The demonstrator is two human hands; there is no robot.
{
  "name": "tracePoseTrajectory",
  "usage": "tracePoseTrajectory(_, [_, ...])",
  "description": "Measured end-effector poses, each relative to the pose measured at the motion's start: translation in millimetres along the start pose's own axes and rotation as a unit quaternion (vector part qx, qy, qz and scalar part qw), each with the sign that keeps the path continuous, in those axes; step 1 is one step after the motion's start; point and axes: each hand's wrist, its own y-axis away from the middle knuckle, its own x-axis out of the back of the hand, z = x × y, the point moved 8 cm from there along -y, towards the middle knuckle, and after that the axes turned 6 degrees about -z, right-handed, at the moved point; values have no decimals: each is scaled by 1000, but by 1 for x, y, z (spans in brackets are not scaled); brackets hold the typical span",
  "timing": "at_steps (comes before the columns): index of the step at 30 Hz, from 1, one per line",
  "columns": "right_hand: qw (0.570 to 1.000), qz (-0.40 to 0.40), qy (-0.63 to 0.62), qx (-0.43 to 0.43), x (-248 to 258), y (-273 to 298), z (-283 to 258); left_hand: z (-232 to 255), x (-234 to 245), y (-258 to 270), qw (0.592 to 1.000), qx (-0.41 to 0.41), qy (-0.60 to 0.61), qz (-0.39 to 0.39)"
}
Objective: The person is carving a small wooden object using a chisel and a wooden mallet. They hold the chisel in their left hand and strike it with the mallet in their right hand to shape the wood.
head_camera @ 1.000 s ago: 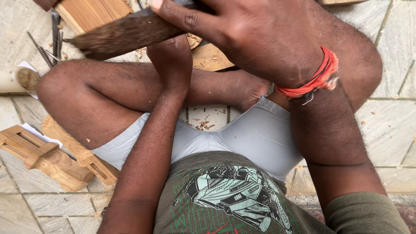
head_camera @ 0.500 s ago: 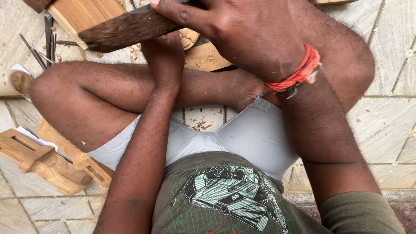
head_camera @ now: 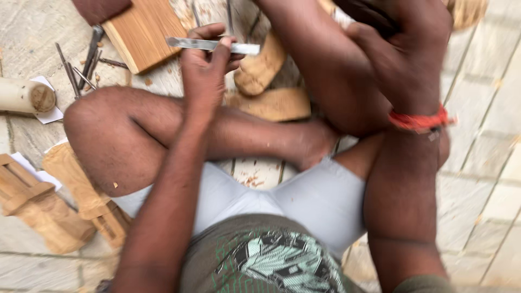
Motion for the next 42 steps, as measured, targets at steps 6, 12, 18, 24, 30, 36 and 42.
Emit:
tracePoseTrajectory(6, [990, 121, -33, -70, 26, 6, 53, 40, 52, -22, 927, 64, -363, -69])
tracePoseTrajectory(12, [970, 161, 129, -131, 12, 6, 81, 15, 50, -41, 888, 91, -448, -52])
tracePoseTrajectory(18, [946, 94, 275, -141, -21, -18, 91, 5, 48, -48, 824, 104, -551, -81])
tracePoseTrajectory(24, [932, 19, 339, -129, -55, -41, 82, -6, 47, -48, 800, 137, -574, -107])
tracePoseTrajectory(30, [937, -12, 326, -122, -65, -44, 75, -1, 39, -46, 792, 104, -594, -97])
tracePoseTrajectory(36, [934, -21, 340, -111, -70, -51, 74, -3, 43, -46, 778, 146, -600, -121])
tracePoseTrajectory(42, [929, -30, 358, -87, -72, -49, 70, -10, 41, -47, 772, 148, -604, -131])
